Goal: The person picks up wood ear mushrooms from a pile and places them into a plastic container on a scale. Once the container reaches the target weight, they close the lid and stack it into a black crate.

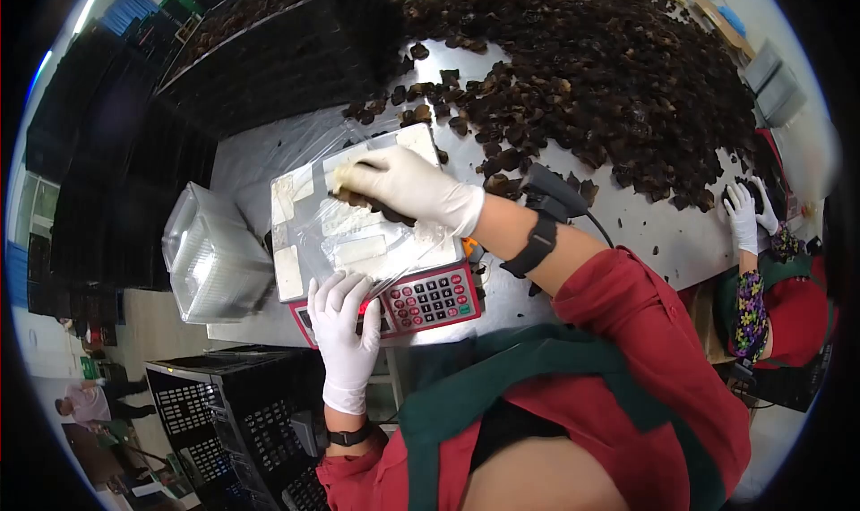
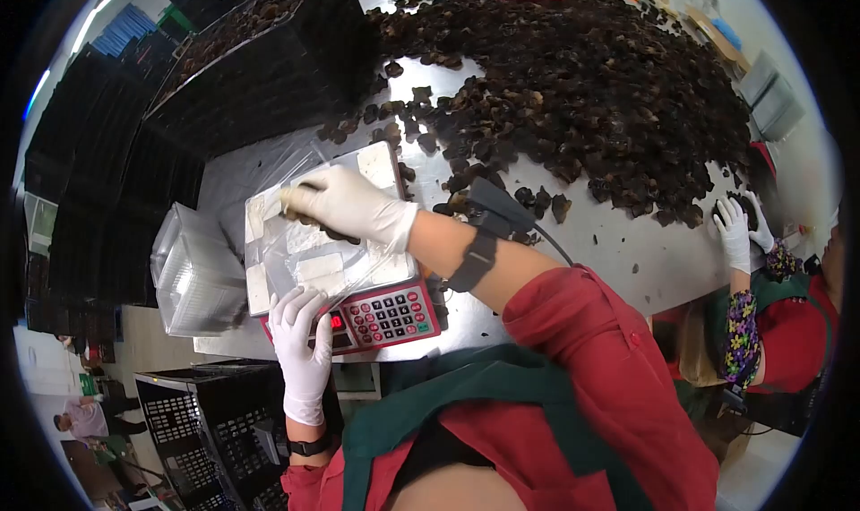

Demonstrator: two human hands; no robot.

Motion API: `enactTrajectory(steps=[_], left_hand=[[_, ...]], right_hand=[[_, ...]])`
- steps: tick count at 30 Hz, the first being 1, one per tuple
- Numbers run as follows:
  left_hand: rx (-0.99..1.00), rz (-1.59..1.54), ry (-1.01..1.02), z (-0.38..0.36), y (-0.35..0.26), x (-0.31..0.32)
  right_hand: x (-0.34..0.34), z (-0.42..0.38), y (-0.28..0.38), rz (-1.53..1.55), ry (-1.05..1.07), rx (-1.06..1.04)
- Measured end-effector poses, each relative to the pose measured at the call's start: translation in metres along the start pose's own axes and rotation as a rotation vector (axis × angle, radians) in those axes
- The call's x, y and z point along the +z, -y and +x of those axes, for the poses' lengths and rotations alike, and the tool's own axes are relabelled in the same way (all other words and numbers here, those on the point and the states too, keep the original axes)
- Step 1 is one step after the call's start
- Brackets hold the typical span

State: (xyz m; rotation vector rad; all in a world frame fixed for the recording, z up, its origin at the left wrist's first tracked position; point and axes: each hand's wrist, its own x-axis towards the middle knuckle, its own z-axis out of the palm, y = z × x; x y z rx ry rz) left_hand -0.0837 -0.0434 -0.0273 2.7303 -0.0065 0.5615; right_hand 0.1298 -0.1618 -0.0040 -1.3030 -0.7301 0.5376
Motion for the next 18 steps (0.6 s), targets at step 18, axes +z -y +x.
enactTrajectory(steps=[18], left_hand=[[0.124,0.265,-0.423,0.085,-0.003,-0.002]], right_hand=[[0.016,0.008,-0.027,0.246,0.103,0.248]])
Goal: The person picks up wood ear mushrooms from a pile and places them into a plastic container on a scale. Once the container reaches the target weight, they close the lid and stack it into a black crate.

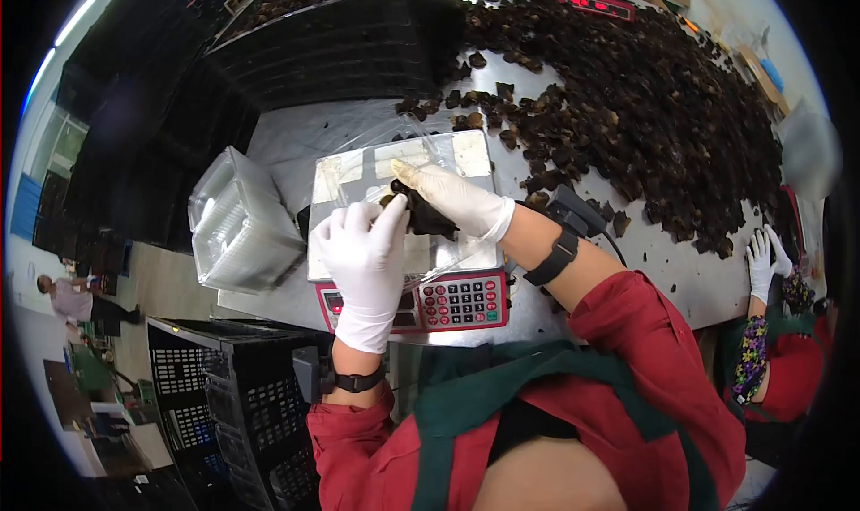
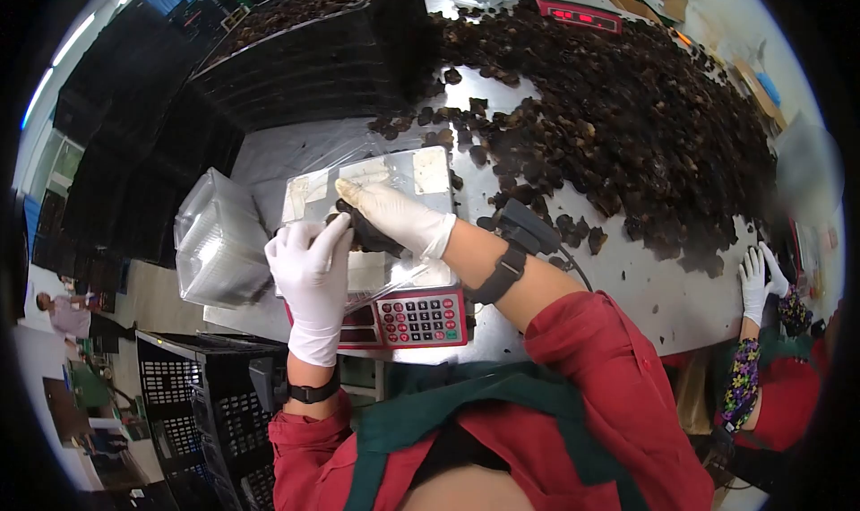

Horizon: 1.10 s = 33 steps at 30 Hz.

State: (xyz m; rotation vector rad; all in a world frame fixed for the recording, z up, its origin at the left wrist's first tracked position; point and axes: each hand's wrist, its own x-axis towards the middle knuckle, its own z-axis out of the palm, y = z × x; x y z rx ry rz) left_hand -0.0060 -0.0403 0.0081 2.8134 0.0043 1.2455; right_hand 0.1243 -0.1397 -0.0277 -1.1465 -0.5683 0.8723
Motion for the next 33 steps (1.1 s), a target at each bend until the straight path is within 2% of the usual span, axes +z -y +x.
enactTrajectory(steps=[1,2,3,4,5,6,7,8,9,12,16,21,24,25,26,27,28,29,30,31,33], left_hand=[[0.012,0.047,0.031,0.0,-0.001,-0.001],[0.038,0.042,0.096,-0.003,0.001,-0.002],[0.07,0.044,0.118,-0.002,0.001,-0.004],[0.105,0.028,0.005,-0.002,0.003,0.0],[0.101,0.049,0.04,-0.005,0.004,0.001],[0.119,0.001,-0.004,-0.008,0.007,0.004],[0.128,0.015,-0.044,-0.009,0.008,0.005],[0.128,0.008,-0.091,-0.008,0.008,0.007],[0.13,-0.018,-0.108,-0.005,0.009,0.005],[0.156,-0.045,-0.094,-0.008,0.01,0.004],[0.164,-0.078,-0.139,-0.004,0.011,0.002],[0.222,-0.053,-0.075,-0.002,0.011,0.001],[0.247,-0.077,-0.005,0.003,0.008,-0.003],[0.263,-0.085,-0.024,0.0,0.009,0.004],[0.258,-0.075,-0.015,0.001,0.01,0.004],[0.231,-0.073,0.019,0.002,0.009,0.005],[0.192,-0.088,0.025,0.004,0.005,0.005],[0.188,-0.072,0.024,0.006,0.006,0.005],[0.184,-0.062,0.004,0.004,0.008,0.01],[0.159,-0.048,0.003,0.004,0.007,0.01],[0.089,-0.099,-0.019,0.002,0.005,0.011]], right_hand=[[0.002,0.001,-0.002,-0.137,-0.059,-0.112],[0.006,-0.007,0.011,0.017,-0.01,0.076],[0.003,-0.006,0.01,-0.112,-0.002,0.1],[0.007,-0.009,0.015,-0.079,-0.022,0.114],[0.006,-0.007,0.011,-0.118,-0.007,0.009],[-0.004,-0.002,0.002,-0.111,0.042,-0.004],[0.004,-0.009,0.012,-0.143,0.005,-0.021],[0.007,-0.008,0.012,0.021,-0.013,0.052],[-0.007,-0.003,0.005,0.053,0.056,0.15],[-0.003,-0.013,0.012,0.002,0.096,0.05],[0.008,-0.018,0.026,0.046,0.028,0.098],[-0.004,-0.019,0.018,0.017,0.104,0.095],[-0.001,-0.01,0.007,0.067,-0.011,0.152],[-0.001,-0.011,0.006,-0.033,-0.016,0.085],[-0.015,-0.008,-0.002,-0.099,0.109,0.05],[-0.016,-0.005,-0.005,-0.123,0.027,0.107],[-0.006,-0.007,-0.004,-0.075,-0.022,0.079],[-0.014,0.0,-0.017,-0.31,0.001,-0.17],[-0.015,0.002,-0.007,-0.234,0.056,0.07],[-0.004,-0.005,0.005,-0.093,-0.027,0.226],[-0.002,-0.008,0.01,-0.026,-0.052,0.284]])
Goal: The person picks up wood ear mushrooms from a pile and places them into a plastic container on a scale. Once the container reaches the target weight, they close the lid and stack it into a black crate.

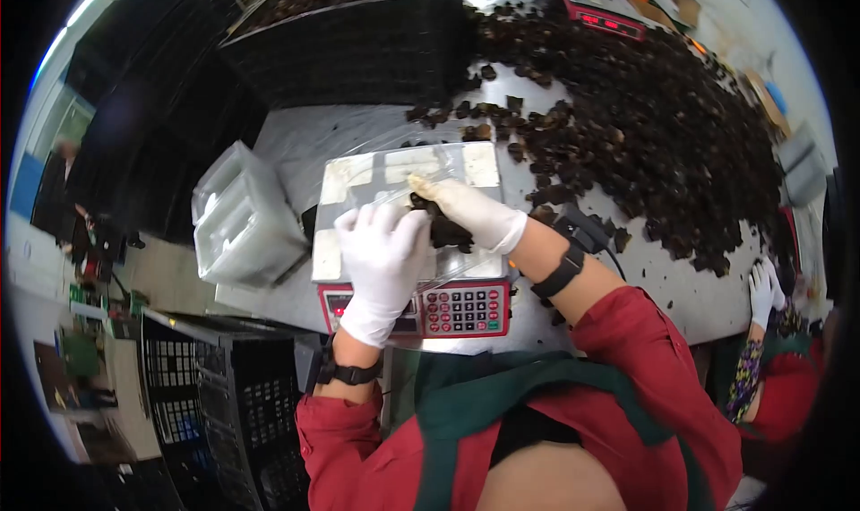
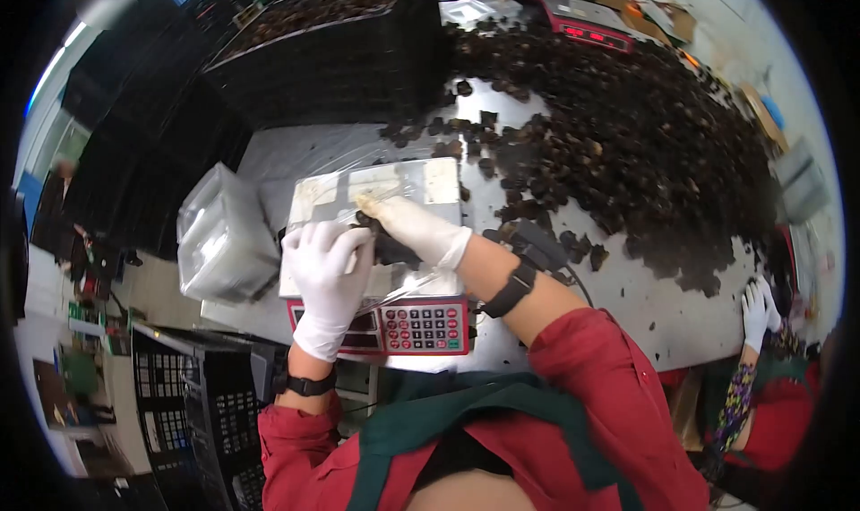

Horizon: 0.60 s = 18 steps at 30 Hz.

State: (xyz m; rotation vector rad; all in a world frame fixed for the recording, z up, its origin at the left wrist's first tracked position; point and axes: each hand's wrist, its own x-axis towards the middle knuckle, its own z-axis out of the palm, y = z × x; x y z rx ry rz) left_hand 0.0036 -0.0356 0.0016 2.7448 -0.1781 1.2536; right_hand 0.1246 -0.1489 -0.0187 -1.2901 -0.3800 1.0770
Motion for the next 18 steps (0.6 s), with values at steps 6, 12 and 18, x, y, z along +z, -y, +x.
enactTrajectory(steps=[6,12,18], left_hand=[[-0.271,-0.16,-0.037,-0.019,-0.01,-0.036],[-0.488,-0.706,0.574,-0.068,-0.008,-0.104],[-0.707,-0.603,0.846,-0.091,-0.007,-0.126]], right_hand=[[0.001,-0.001,0.002,0.104,0.047,-0.147],[0.009,0.015,-0.024,-0.816,-0.11,-0.722],[0.041,-0.021,-0.023,-1.358,-0.215,-0.758]])
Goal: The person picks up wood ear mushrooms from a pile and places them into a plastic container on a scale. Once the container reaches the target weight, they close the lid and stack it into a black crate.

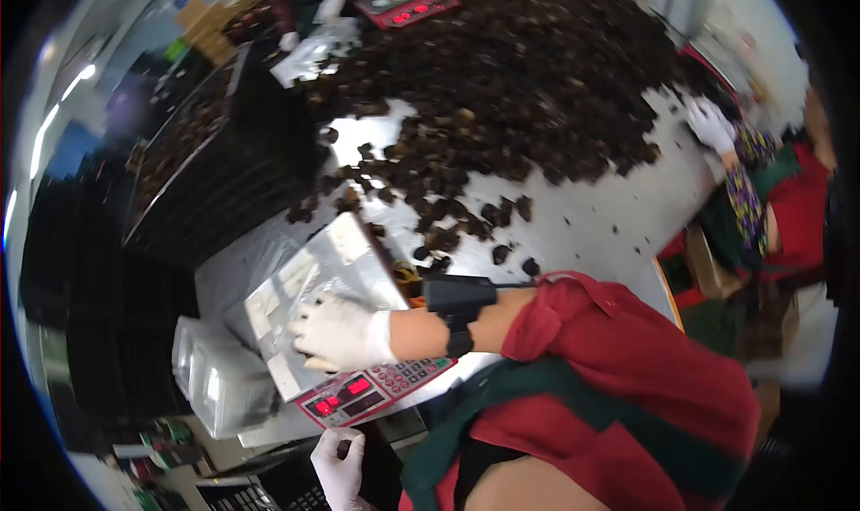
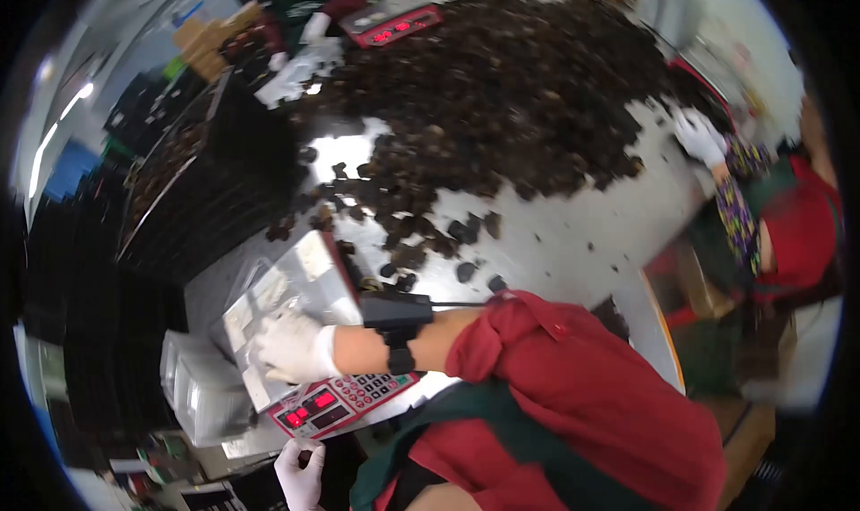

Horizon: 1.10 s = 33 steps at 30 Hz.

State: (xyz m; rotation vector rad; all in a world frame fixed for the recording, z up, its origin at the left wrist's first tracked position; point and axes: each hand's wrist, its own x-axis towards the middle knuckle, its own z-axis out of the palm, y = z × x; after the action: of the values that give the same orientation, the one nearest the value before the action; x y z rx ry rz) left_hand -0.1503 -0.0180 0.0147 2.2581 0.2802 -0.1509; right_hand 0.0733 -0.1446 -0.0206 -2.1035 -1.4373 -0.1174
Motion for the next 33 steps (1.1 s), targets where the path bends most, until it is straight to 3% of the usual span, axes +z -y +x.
enactTrajectory(steps=[2,4,5,8,10,11,12,14,15,16,19,23,27,29,33], left_hand=[[-0.06,0.114,-0.103,0.001,-0.004,0.007],[-0.021,0.118,-0.053,0.007,-0.005,0.017],[-0.019,0.096,-0.043,0.009,-0.014,0.02],[-0.043,-0.077,-0.02,0.008,-0.007,0.015],[0.124,-0.011,-0.088,0.012,-0.022,0.012],[0.089,0.174,-0.174,0.012,-0.048,0.014],[0.141,0.025,-0.19,0.016,-0.044,0.016],[0.078,0.08,-0.153,0.024,-0.052,0.017],[0.227,-0.151,-0.122,0.033,-0.021,0.023],[0.335,-0.057,-0.118,0.043,-0.036,0.032],[0.3,-0.073,-0.099,0.058,-0.061,0.057],[0.304,-0.11,-0.011,0.062,-0.082,0.072],[0.246,-0.171,-0.046,0.056,-0.072,0.078],[0.221,-0.195,-0.056,0.051,-0.064,0.077],[0.163,-0.219,-0.092,0.049,-0.059,0.074]], right_hand=[[0.007,-0.008,0.006,-0.093,-0.127,-0.048],[-0.004,-0.028,0.015,-0.036,-0.248,-0.149],[-0.009,-0.043,0.015,-0.016,-0.419,-0.224],[-0.036,-0.102,-0.002,0.166,-0.417,-0.174],[-0.056,-0.149,-0.038,0.235,-0.184,0.191],[-0.056,-0.183,-0.059,0.157,-0.51,0.137],[-0.058,-0.213,-0.087,-0.016,-0.324,0.367],[-0.066,-0.261,-0.118,-0.108,-0.301,0.73],[-0.068,-0.273,-0.132,-0.137,-0.327,0.798],[-0.07,-0.28,-0.144,-0.166,-0.354,0.863],[-0.067,-0.268,-0.169,-0.135,-0.307,0.858],[-0.045,-0.236,-0.177,-0.23,-0.14,0.658],[-0.034,-0.235,-0.199,-0.201,-0.218,0.621],[-0.035,-0.237,-0.208,-0.141,-0.361,0.713],[-0.041,-0.223,-0.212,-0.07,-0.392,0.691]])
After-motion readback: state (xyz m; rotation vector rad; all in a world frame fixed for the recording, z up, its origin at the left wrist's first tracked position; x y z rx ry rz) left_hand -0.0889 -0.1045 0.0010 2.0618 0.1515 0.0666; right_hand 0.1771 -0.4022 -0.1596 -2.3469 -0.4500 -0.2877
